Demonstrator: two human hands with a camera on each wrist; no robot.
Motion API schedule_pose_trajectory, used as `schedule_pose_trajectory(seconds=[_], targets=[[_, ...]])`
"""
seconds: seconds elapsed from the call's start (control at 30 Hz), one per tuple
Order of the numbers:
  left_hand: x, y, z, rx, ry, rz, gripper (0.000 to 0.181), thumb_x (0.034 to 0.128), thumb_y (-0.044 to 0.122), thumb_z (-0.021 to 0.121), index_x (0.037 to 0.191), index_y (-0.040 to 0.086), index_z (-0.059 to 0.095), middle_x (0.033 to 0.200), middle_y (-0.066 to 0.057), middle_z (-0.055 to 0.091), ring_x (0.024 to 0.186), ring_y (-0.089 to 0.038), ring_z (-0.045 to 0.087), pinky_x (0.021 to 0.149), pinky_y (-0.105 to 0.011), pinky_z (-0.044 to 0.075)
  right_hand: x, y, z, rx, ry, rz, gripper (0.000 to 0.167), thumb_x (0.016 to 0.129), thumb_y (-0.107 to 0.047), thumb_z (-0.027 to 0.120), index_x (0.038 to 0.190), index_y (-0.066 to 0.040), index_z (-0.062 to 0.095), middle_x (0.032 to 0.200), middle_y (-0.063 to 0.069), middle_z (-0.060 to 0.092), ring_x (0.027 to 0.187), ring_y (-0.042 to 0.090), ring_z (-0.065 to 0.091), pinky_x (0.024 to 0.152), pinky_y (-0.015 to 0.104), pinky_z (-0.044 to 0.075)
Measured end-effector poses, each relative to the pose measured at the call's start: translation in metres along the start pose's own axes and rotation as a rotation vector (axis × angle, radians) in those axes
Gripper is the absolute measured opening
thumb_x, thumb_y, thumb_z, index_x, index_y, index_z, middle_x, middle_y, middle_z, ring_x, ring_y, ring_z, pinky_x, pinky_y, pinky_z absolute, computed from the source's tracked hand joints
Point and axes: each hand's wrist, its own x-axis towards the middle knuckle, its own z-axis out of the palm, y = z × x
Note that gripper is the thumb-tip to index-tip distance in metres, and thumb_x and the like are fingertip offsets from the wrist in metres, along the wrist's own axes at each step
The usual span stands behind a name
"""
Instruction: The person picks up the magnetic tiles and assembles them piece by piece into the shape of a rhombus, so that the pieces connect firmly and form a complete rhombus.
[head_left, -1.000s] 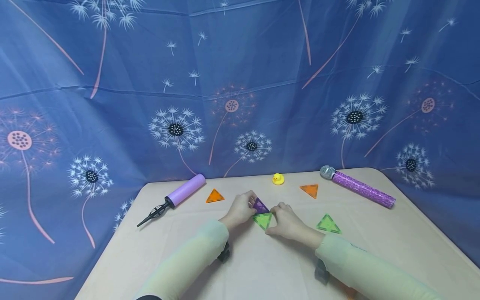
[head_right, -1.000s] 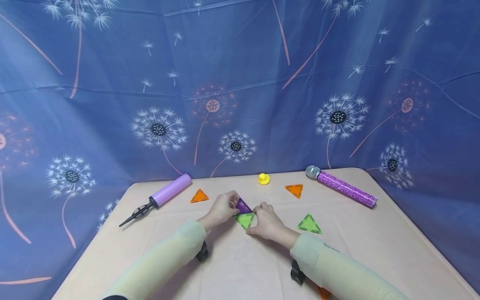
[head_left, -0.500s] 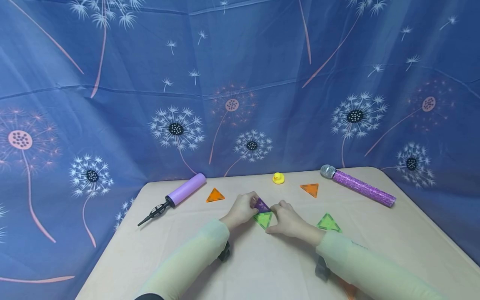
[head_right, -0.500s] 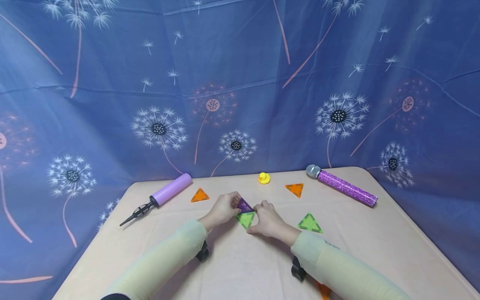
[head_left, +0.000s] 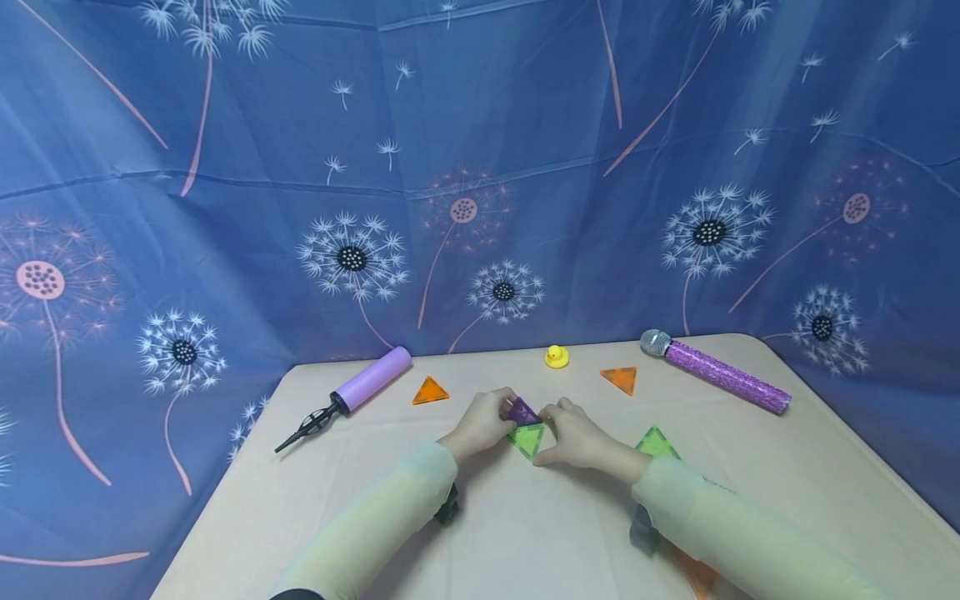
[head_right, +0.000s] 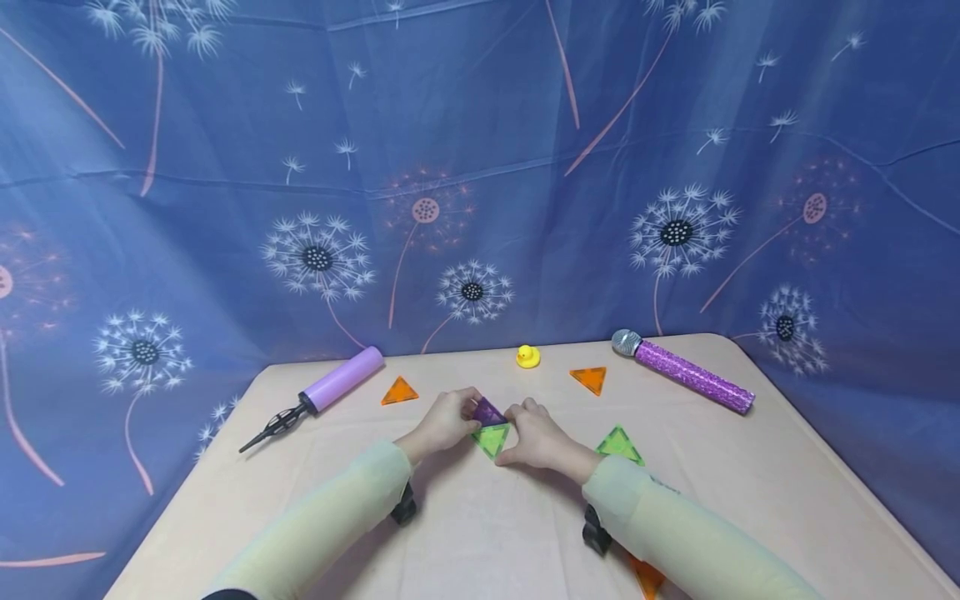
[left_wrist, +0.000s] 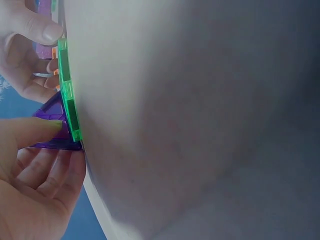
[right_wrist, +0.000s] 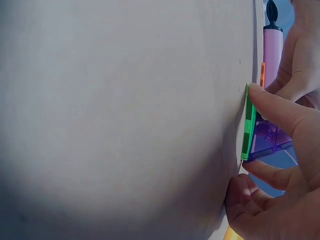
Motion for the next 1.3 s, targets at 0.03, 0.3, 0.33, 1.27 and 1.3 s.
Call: schedule_pose_trajectory(seconds=[0.03, 0.3, 0.33, 1.27, 1.3], targets=[[0.0, 0.0, 0.0, 0.002, -0.004, 0.004, 0.029, 0.0888, -0.002, 0.074, 0.116, 0.006, 0.066, 0.1, -0.008, 0.071, 0.096, -0.022, 0.067, 0.087, -0.037, 0.057, 0.0, 0.0, 0.0, 0.0, 0.0, 0.002, 0.079, 0.071, -0.033, 0.094, 0.131, 0.003, 0.059, 0.107, 0.01, 0.052, 0.094, 0.022, 0.05, 0.086, 0.044, 0.052], [-0.001, -0.001, 0.0, 0.008, -0.017, 0.025, 0.028, 0.0871, -0.004, 0.075, 0.111, 0.007, 0.067, 0.099, -0.008, 0.072, 0.096, -0.021, 0.067, 0.087, -0.036, 0.057, 0.001, 0.0, 0.001, -0.005, 0.004, 0.014, 0.078, 0.07, -0.033, 0.094, 0.131, 0.002, 0.06, 0.106, 0.009, 0.053, 0.092, 0.022, 0.049, 0.083, 0.042, 0.052], [-0.001, -0.001, 0.0, 0.007, -0.019, 0.024, 0.028, 0.0871, -0.004, 0.075, 0.111, 0.007, 0.067, 0.1, -0.009, 0.072, 0.096, -0.022, 0.067, 0.087, -0.037, 0.057, 0.002, 0.0, 0.002, -0.006, 0.004, 0.016, 0.079, 0.07, -0.033, 0.094, 0.131, 0.002, 0.06, 0.106, 0.009, 0.053, 0.092, 0.022, 0.05, 0.083, 0.042, 0.052], [-0.028, -0.049, -0.081, 0.073, 0.143, -0.045, 0.038, 0.0924, 0.007, 0.067, 0.127, -0.006, 0.062, 0.123, -0.023, 0.066, 0.114, -0.037, 0.063, 0.1, -0.049, 0.05, 0.005, -0.01, 0.012, -0.02, 0.039, 0.063, 0.081, 0.069, -0.038, 0.094, 0.128, 0.004, 0.057, 0.104, 0.009, 0.05, 0.098, 0.027, 0.048, 0.087, 0.044, 0.052], [-0.028, -0.052, -0.082, 0.091, 0.143, -0.056, 0.039, 0.0927, 0.007, 0.067, 0.129, -0.006, 0.061, 0.123, -0.022, 0.066, 0.116, -0.037, 0.062, 0.101, -0.048, 0.049, 0.005, -0.01, 0.012, -0.018, 0.04, 0.06, 0.081, 0.069, -0.037, 0.094, 0.129, 0.004, 0.057, 0.105, 0.009, 0.05, 0.099, 0.026, 0.048, 0.087, 0.044, 0.052]])
